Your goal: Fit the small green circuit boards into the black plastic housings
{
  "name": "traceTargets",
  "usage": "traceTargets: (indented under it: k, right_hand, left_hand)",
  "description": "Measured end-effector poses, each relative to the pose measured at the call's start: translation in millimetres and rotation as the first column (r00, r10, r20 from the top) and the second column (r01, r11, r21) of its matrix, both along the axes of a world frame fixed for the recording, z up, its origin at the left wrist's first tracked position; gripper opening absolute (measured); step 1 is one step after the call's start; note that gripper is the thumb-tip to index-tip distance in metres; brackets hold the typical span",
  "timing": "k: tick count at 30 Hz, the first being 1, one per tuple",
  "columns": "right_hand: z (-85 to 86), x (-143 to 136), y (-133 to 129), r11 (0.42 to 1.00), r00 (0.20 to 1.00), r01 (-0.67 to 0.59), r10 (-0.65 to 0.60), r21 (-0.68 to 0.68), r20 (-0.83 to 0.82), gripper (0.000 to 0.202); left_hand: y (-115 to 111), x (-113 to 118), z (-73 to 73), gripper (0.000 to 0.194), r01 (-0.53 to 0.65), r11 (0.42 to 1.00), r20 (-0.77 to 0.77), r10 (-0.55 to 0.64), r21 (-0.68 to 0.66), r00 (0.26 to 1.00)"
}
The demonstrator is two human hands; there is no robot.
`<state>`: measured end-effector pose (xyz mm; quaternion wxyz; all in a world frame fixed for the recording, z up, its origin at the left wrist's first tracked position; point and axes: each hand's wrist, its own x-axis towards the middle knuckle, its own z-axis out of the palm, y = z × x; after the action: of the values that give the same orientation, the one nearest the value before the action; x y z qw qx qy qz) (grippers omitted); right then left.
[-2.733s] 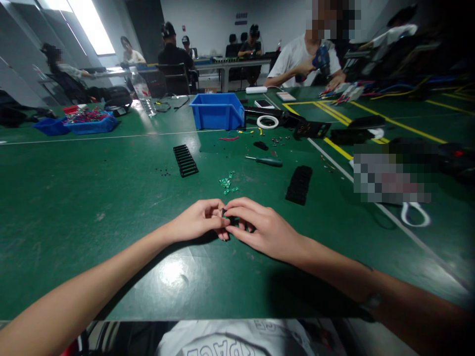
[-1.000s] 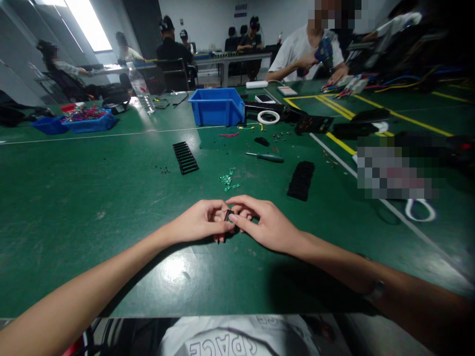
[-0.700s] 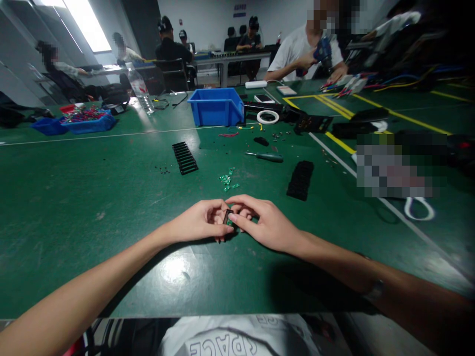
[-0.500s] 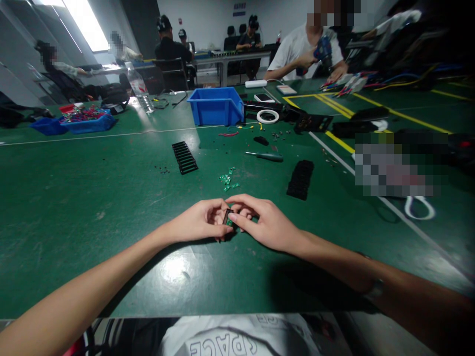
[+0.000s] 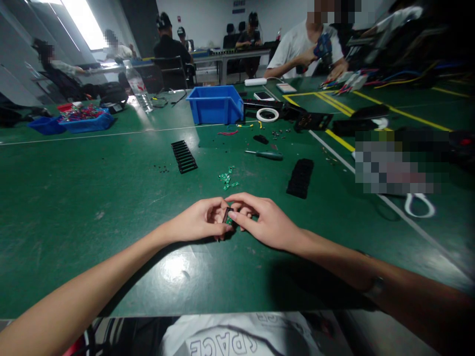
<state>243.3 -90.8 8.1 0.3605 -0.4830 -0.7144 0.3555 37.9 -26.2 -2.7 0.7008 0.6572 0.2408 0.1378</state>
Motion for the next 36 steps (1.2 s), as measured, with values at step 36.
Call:
traceTargets:
  k: [36]
  right_hand:
    - [-5.2,0.4,0.2,0.996,0.997,-0.018,0.011,-0.084,-0.08,0.028]
  left_hand:
    - [-1.4,3.3,6.1,0.021,0.006,0.999,-0.002,-0.006,-0.05,1.0]
